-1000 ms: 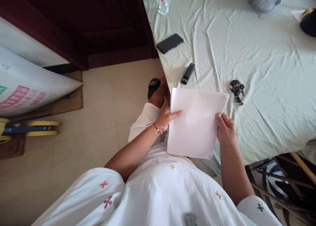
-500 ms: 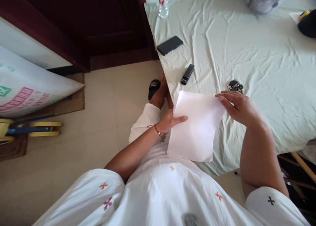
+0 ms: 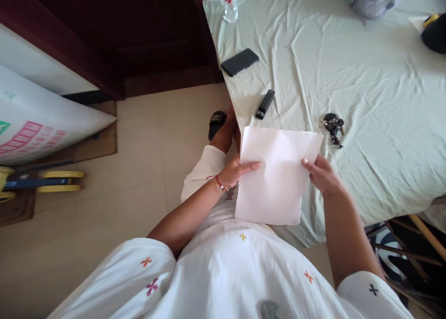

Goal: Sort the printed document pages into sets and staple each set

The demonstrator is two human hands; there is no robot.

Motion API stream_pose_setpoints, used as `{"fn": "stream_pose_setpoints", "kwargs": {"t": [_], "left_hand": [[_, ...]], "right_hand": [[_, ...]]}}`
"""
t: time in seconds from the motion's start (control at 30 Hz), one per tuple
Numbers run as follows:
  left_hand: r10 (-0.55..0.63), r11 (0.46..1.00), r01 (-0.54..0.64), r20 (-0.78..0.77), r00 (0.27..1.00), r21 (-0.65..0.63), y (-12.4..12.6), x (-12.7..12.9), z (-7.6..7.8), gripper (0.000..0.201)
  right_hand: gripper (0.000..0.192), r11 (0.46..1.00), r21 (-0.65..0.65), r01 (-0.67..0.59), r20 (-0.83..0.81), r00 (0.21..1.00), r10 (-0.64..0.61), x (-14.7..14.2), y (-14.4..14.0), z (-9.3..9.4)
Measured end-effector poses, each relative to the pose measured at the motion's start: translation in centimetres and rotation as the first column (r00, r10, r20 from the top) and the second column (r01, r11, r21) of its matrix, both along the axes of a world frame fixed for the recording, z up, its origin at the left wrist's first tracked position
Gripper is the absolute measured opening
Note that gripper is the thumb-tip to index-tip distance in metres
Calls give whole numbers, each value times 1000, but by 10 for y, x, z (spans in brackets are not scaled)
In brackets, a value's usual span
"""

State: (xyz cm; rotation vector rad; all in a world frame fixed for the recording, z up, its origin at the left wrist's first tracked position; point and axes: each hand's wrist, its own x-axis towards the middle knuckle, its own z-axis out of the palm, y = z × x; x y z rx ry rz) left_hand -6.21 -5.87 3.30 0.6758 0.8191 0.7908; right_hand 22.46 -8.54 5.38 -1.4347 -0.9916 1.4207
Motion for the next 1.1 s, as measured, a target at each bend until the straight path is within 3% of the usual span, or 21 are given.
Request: {"fn": "stream_pose_setpoints", "kwargs": {"t": [0.1,0.3,0.8,1.1], "left_hand": [[57,998,-58,-32,998,-32,1,1,-6,52],[91,995,-93,-54,994,-43,1,2,-13,55],[38,999,-37,-18,999,30,-4,-2,-12,61],[297,951,-302,-74,952,-67,10,-5,-14,57]], "right_hand": [[58,995,-97,16,-96,995,-25,-12,-13,-8],[52,965,-235,119,-32,991,-130,-21,-10,-18],[60,959,-173,224,-2,974,-227,-27,-4,-13],[44,968,-250,26,-93,994,-51,-19,-31,-13]]}}
